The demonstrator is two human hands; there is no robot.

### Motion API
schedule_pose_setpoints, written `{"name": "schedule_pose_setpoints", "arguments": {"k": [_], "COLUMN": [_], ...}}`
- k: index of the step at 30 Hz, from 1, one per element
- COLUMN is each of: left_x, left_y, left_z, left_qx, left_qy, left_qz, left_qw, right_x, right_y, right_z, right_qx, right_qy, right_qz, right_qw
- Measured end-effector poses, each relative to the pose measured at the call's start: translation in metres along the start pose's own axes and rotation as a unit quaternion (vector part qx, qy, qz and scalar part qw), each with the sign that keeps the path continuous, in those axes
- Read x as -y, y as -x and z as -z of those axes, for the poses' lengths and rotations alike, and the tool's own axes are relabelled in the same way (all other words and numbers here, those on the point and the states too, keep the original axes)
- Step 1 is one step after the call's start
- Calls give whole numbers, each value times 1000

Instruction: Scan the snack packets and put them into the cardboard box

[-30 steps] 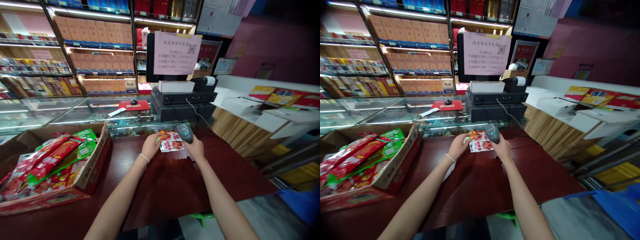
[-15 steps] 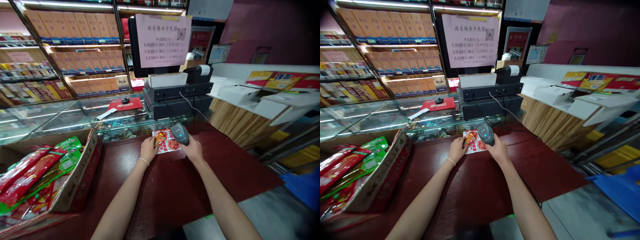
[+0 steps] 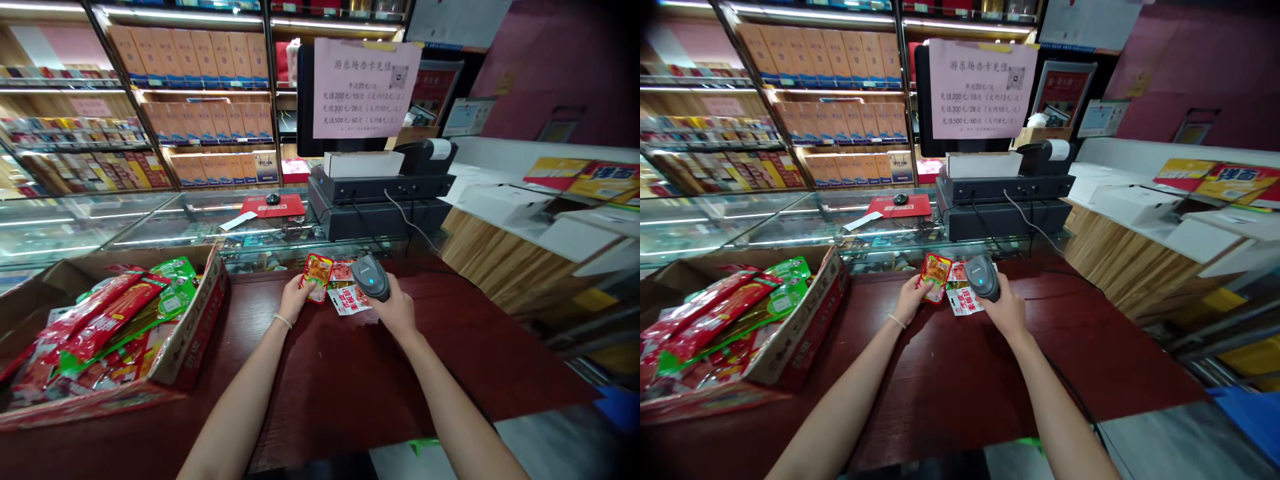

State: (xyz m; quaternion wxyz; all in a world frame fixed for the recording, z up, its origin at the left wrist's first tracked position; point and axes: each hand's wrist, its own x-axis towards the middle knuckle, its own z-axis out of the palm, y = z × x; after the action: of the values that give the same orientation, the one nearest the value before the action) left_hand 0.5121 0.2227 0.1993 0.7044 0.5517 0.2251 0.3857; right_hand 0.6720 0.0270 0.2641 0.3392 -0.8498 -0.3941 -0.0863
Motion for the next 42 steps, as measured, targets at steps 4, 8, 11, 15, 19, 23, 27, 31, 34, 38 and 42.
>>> {"name": "schedule_pose_setpoints", "arguments": {"k": [4, 8, 11, 15, 19, 23, 27, 31, 34, 38, 42], "left_x": [-13, -25, -28, -27, -25, -24, -21, -21, -27, -58, -121], "left_y": [13, 22, 25, 25, 24, 23, 20, 19, 23, 38, 58], "left_z": [23, 35, 35, 33, 33, 34, 35, 32, 27, 23, 27], "left_qx": [-5, -10, -9, -3, -6, -12, -11, -32, -58, -93, -126], "left_qy": [34, 60, 64, 58, 50, 51, 50, 6, -66, -138, -249], "left_qz": [18, 19, 20, 17, 26, 24, 21, 1, -24, -61, -142], "left_qw": [999, 998, 998, 998, 998, 998, 998, 999, 996, 984, 950], "right_x": [8, 18, 25, 30, 27, 24, 24, 27, 34, 52, 83], "right_y": [3, 11, 18, 21, 20, 20, 19, 14, 9, 8, 9], "right_z": [-1, -9, -13, -13, -13, -16, -18, -19, -16, -9, -8], "right_qx": [59, 109, 126, 132, 148, 160, 143, 134, 110, 61, 21], "right_qy": [-89, -136, -148, -164, -129, -113, -106, -67, -51, -66, -89], "right_qz": [22, 69, 97, 116, 122, 124, 96, 97, 101, 87, 88], "right_qw": [994, 982, 976, 971, 973, 973, 979, 984, 987, 992, 992]}}
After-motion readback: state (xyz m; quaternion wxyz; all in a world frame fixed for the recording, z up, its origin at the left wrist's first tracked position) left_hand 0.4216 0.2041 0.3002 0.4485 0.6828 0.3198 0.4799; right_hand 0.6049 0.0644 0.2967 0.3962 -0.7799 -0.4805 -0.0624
